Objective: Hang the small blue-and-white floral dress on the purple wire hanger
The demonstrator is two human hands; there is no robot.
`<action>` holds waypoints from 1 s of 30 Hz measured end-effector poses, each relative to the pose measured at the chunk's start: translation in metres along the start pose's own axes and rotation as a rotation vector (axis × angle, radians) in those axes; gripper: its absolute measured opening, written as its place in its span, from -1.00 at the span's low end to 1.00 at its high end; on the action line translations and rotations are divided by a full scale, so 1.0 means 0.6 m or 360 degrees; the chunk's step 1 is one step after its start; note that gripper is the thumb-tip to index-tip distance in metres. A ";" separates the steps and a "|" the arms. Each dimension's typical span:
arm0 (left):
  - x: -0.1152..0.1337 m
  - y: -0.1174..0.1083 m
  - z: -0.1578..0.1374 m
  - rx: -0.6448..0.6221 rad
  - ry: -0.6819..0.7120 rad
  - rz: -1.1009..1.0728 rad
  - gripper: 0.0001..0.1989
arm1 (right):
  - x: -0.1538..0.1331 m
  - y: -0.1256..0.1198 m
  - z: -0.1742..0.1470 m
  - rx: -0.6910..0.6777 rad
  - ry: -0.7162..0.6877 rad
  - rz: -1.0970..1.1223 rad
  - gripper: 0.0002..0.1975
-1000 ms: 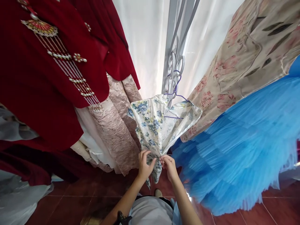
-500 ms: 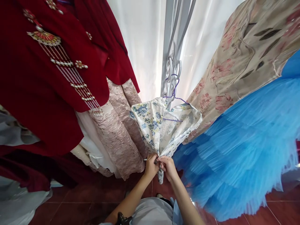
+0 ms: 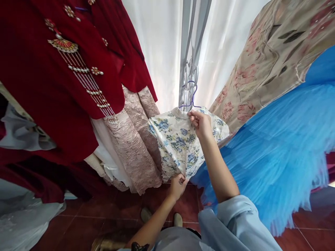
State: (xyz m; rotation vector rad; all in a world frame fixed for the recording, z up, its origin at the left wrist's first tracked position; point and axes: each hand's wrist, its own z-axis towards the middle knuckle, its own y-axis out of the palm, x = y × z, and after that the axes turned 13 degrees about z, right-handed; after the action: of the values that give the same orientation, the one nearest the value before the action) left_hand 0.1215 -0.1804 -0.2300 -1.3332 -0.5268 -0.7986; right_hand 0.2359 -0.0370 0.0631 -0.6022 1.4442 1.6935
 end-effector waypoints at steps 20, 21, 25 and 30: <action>0.367 -0.366 0.364 -0.0078 0.1194 0.0809 -0.87 | 0.031 -0.027 -0.042 -0.0041 -0.0280 -0.0357 -0.73; 0.365 -0.362 0.369 -0.0065 0.1223 0.0788 -0.87 | 0.034 -0.029 -0.041 -0.0031 -0.0238 -0.0328 -0.74; 0.353 -0.346 0.383 0.0091 0.1313 0.0677 -0.86 | 0.059 -0.041 -0.047 0.0067 -0.0197 -0.0236 -0.74; 0.342 -0.325 0.394 0.0049 0.1470 0.0750 -0.85 | 0.101 -0.061 -0.065 0.0183 -0.0196 -0.0264 -0.68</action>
State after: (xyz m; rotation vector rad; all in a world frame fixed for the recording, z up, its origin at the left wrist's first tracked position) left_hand 0.1272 0.0005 0.0912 -0.8666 0.4865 -0.8943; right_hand 0.2264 -0.0572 -0.0145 -0.5299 1.3556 1.4821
